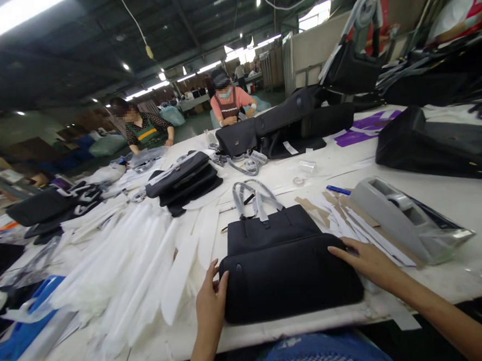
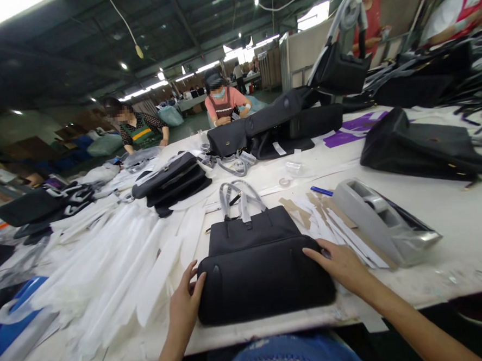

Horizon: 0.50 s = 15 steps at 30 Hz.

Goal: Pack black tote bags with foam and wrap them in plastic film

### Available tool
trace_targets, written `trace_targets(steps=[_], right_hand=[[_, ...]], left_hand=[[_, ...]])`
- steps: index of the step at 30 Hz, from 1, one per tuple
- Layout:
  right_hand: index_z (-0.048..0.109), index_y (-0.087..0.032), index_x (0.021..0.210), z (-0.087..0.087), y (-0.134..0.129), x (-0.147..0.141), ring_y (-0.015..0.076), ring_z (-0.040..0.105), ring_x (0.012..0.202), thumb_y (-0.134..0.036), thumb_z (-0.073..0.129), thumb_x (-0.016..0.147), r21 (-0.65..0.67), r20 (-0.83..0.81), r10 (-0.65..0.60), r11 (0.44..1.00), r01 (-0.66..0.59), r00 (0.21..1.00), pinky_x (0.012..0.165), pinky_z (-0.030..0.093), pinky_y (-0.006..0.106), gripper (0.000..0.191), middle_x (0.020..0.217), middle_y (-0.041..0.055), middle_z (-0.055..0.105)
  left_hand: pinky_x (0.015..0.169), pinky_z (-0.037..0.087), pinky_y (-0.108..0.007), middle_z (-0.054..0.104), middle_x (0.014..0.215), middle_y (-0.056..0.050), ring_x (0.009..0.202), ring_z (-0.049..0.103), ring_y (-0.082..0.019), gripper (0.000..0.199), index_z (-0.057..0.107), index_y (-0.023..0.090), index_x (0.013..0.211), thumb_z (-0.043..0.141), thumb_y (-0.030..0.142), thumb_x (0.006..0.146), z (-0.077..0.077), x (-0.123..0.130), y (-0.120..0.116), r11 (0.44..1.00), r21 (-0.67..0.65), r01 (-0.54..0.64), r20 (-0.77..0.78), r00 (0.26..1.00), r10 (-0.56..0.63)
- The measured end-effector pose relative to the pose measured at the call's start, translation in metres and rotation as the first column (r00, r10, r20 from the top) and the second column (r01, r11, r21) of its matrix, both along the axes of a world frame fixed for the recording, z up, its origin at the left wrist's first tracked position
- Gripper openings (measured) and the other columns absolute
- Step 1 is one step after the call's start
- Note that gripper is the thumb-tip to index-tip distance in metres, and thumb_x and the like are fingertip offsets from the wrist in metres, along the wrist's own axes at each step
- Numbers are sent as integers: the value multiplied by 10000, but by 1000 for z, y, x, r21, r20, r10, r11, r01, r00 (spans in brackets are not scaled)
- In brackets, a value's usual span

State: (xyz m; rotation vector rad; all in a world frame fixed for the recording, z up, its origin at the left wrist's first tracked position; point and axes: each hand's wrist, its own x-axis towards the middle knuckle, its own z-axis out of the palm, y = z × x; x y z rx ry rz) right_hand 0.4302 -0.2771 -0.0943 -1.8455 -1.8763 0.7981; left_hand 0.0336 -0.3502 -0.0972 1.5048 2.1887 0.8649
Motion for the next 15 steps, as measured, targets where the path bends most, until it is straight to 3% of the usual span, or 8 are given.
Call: trace_targets(steps=[7,9,11,13,15], right_hand=[[674,-224,1080,-8,-2,4,331,646,1082,-662,485,851,86,-44,-65,994,69,997,968,489,444,529,1114,93,723],[677,-224,1050,-10,1,5,327,653,1065,-663,490,842,85,-42,-80,993,83,996,953,500,440,520,1101,88,725],[682,-228,1019,-11,4,6,323,663,1043,-671,496,832,55,-36,-81,995,82,996,921,516,430,516,1067,80,733],[686,-227,999,-11,6,7,321,671,1021,-684,502,824,38,-36,-68,997,69,997,907,520,421,522,1040,77,738],[689,-224,995,-11,7,7,318,673,1015,-686,500,825,39,-40,-47,998,48,998,911,517,415,528,1034,78,740]], left_hand=[[767,560,-354,765,1020,-72,949,725,-264,450,516,248,1369,516,382,940,-1,12,-13,998,-60,13,-110,994,-20],[741,567,-362,753,1074,-76,893,734,-259,454,493,259,1391,508,372,952,3,13,-13,995,-99,9,-184,983,-27],[786,568,-412,676,1254,-113,935,723,-279,428,519,260,1375,511,326,952,12,16,-11,997,-73,36,-340,939,-59],[944,507,-516,516,1445,-139,1144,638,-329,408,554,250,1346,508,235,941,22,25,-5,990,21,139,-510,853,-109],[1076,401,-561,443,1506,-114,1311,508,-322,425,560,255,1339,486,158,932,28,40,5,940,80,332,-589,776,-224]])
